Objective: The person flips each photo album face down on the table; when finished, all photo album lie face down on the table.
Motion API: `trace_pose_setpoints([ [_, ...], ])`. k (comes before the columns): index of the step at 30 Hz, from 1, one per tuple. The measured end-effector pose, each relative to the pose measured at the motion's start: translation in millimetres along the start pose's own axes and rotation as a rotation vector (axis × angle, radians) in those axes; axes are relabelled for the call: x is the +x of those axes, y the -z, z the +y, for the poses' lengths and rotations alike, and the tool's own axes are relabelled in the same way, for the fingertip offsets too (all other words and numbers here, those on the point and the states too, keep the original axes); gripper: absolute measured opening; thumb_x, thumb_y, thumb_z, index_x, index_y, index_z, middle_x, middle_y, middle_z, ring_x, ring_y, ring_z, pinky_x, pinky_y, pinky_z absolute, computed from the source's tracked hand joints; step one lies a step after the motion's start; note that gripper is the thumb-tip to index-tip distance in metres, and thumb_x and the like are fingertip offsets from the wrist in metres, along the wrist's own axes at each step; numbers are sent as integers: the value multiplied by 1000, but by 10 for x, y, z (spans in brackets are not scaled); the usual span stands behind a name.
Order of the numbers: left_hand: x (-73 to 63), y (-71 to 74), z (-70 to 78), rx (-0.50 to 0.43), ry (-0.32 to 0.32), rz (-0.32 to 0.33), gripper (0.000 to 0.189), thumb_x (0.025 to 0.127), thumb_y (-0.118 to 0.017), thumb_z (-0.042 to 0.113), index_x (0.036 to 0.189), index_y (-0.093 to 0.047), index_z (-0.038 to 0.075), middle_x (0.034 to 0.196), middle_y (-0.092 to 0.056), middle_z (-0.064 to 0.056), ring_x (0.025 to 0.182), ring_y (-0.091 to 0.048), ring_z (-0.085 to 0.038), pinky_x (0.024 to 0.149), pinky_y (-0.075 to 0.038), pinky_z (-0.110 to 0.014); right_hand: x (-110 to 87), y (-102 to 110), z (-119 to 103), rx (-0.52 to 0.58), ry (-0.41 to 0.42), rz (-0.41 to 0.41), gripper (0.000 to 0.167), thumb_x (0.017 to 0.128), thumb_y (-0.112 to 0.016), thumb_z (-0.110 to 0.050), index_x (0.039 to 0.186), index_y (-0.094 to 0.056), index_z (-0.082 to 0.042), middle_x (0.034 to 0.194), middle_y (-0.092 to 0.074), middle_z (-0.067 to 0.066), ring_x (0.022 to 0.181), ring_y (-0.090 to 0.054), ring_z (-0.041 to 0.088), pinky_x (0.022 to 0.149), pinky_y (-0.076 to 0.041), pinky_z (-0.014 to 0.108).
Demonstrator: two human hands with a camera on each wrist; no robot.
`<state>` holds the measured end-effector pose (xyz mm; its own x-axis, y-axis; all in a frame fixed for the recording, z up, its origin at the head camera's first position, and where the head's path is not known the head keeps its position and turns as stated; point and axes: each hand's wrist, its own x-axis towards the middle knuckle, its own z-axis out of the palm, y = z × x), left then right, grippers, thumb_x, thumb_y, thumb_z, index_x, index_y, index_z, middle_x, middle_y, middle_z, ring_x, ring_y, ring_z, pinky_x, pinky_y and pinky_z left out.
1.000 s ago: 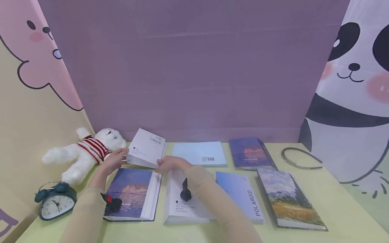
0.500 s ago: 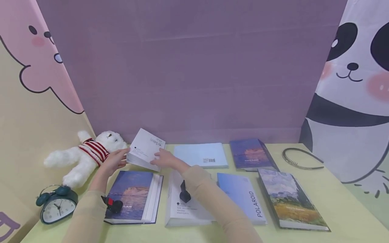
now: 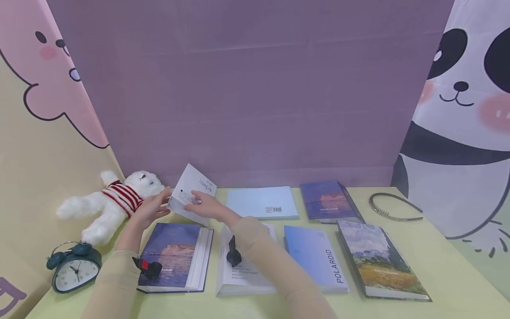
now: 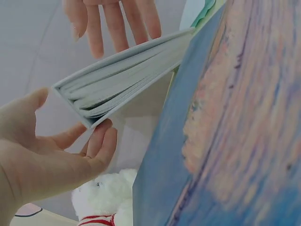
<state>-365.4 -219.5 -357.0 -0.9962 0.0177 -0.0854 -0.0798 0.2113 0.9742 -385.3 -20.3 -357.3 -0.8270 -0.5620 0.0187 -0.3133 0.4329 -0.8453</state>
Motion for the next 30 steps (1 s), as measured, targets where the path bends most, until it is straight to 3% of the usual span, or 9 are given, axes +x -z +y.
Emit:
trace_pose_setpoints([
  [5,5,1,24,-79,3,13,56,103,-29,28,140,-26,-14,139,-35,-27,107,-55,-22,107,-38,-43,-4,-2,-33,40,-4,27,67,93,-57,-33,149,-26,-14,148,-36,14,128,-47,30,96,-48,40],
  [8,11,-7,35,-132,-4,6,46,102,-32,19,134,-34,-14,122,-46,-19,92,-60,-11,102,-44,-38,-6,-6,-36,68,0,46,69,92,-59,-30,149,-24,-14,146,-38,15,125,-49,31,94,-50,41],
  [11,-3,-21,45,-166,-14,-28,41,102,-32,15,131,-37,-14,109,-49,-11,83,-59,-5,99,-47,-36,-5,-11,-30,111,1,66,72,91,-61,-27,150,-22,-13,145,-39,15,122,-52,32,91,-51,42],
  [14,-30,-26,48,-178,-30,-81,44,104,-27,15,139,-32,-11,120,-47,-16,93,-60,-11,104,-41,-40,-1,-14,-20,138,6,81,74,90,-63,-24,150,-21,-15,145,-39,15,122,-52,32,90,-52,43],
  [18,-42,-24,43,-188,-52,-117,48,105,-22,21,146,-23,-3,141,-33,-25,112,-55,-24,108,-35,-45,16,-14,-12,156,35,104,73,91,-62,-22,151,-20,-17,144,-40,15,126,-48,33,87,-53,42],
  [25,-2,-59,15,-187,-103,-141,49,104,-30,26,146,-25,3,141,-35,-20,127,-43,-36,106,-37,-48,-3,24,-36,226,68,153,73,92,-61,-19,151,-18,-15,145,-37,19,127,-46,37,83,-55,43],
  [28,-4,-84,4,-189,-136,-180,51,104,-33,25,148,-20,4,146,-31,-20,134,-35,-39,107,-36,-48,15,47,0,198,104,174,73,92,-61,-19,151,-19,-18,146,-36,17,129,-44,35,86,-54,44],
  [30,15,-99,-10,-192,-155,-202,52,104,-34,26,149,-18,5,148,-28,-21,135,-33,-39,107,-35,-49,16,75,3,122,150,198,72,91,-62,-19,151,-21,-20,147,-36,15,128,-45,34,89,-53,44],
])
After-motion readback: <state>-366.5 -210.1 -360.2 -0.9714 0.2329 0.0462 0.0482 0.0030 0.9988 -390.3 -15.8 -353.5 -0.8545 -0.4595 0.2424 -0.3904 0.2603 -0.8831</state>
